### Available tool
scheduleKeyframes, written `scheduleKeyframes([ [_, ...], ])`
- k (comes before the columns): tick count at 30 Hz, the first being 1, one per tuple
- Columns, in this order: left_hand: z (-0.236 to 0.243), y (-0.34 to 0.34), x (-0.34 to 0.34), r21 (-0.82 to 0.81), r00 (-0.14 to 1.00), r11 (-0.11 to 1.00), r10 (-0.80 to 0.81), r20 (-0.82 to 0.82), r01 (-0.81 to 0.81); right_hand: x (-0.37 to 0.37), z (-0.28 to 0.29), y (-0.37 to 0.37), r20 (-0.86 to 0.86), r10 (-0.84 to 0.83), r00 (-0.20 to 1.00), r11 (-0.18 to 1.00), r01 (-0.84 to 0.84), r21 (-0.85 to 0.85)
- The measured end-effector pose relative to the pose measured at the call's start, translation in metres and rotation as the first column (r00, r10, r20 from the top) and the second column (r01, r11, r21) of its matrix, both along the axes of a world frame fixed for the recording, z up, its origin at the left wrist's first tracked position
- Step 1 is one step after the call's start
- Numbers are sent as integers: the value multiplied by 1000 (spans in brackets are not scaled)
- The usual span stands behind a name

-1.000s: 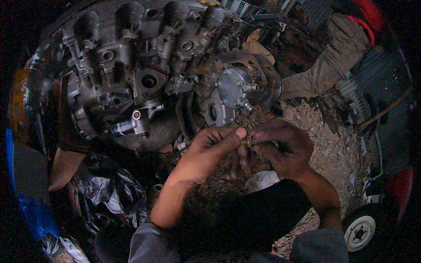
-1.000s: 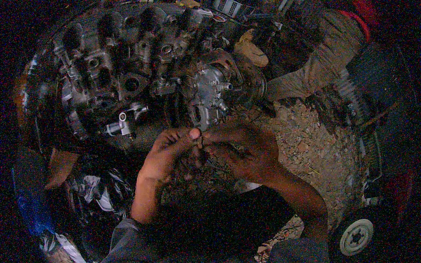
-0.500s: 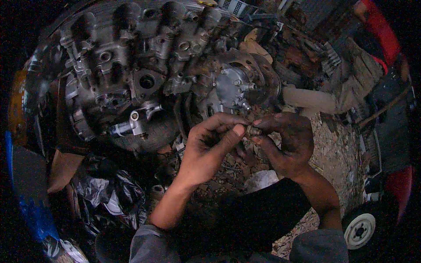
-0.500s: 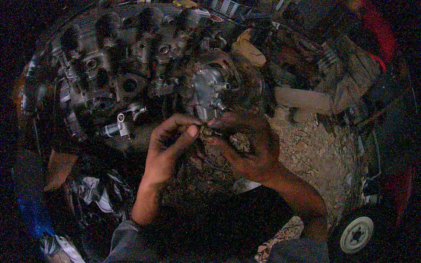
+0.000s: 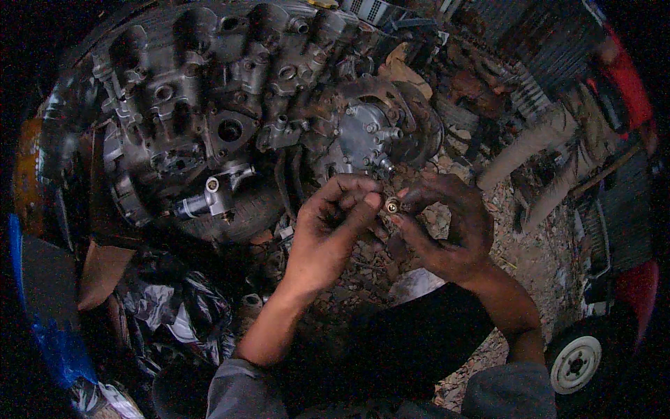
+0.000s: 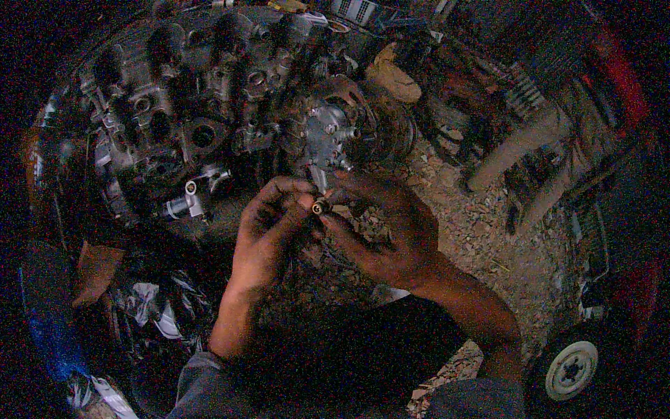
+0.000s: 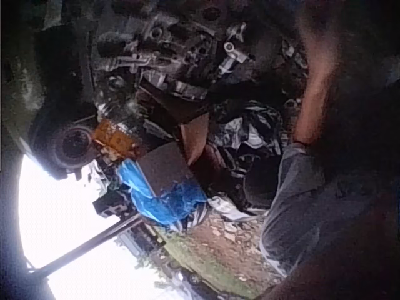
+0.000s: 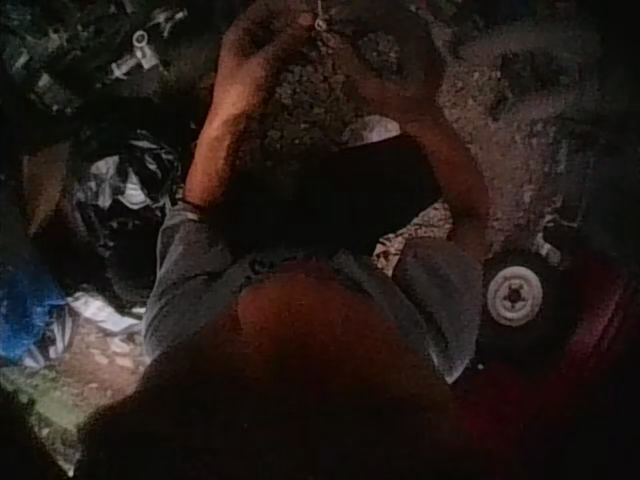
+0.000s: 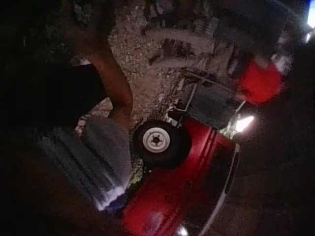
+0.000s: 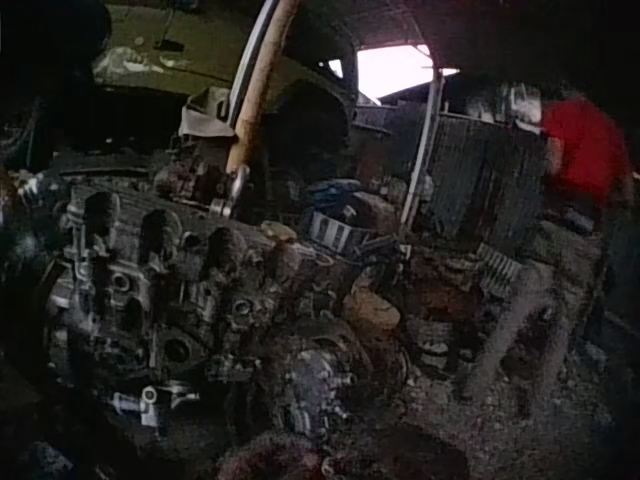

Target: The person is working on a disassembled engine, using a wrench to tighten bolts on a component. They are sitting on the ground in a cluttered outdoor area.

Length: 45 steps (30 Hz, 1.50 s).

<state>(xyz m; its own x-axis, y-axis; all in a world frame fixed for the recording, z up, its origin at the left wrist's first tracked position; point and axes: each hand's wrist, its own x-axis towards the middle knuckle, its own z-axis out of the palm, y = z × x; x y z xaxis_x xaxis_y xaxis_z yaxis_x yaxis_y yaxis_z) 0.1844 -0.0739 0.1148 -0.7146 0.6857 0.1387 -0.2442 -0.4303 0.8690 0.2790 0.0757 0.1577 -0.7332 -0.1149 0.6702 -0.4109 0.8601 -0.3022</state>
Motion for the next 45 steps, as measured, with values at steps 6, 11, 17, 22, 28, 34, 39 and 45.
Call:
scheduleKeyframes([
  [6, -1, 2, 2, -17, 977, 995, 91, -190, -96, -6, 4, 2, -58, -19, 998, 989, 28, 149],
  [11, -4, 5, -2, -128, 995, 991, 35, -91, -47, -5, 11, 8, 198, -95, 976, 995, 102, -21],
  [17, -27, 19, -24, -290, 946, 915, 213, -245, -281, -27, 19, 40, 273, -264, 925, 959, 283, -29],
  [22, -54, 43, -40, -198, 892, 895, 329, -312, -399, -49, -3, 56, 269, -274, 923, 954, 297, -46],
  [28, -50, 55, -41, -142, 932, 932, 303, -198, -333, -57, -15, 59, 195, -321, 927, 945, 327, 4],
  [34, -38, 49, -28, -63, 973, 971, 228, -46, -231, -46, -29, 57, 201, -177, 963, 982, 187, -34],
  [39, -37, 44, -21, -64, 946, 956, 272, -177, -287, -42, -23, 54, 195, -78, 978, 995, 89, -46],
  [45, -24, 40, -6, -6, 904, 933, 347, -252, -360, -38, -21, 56, 174, 8, 985, 999, -2, -37],
])
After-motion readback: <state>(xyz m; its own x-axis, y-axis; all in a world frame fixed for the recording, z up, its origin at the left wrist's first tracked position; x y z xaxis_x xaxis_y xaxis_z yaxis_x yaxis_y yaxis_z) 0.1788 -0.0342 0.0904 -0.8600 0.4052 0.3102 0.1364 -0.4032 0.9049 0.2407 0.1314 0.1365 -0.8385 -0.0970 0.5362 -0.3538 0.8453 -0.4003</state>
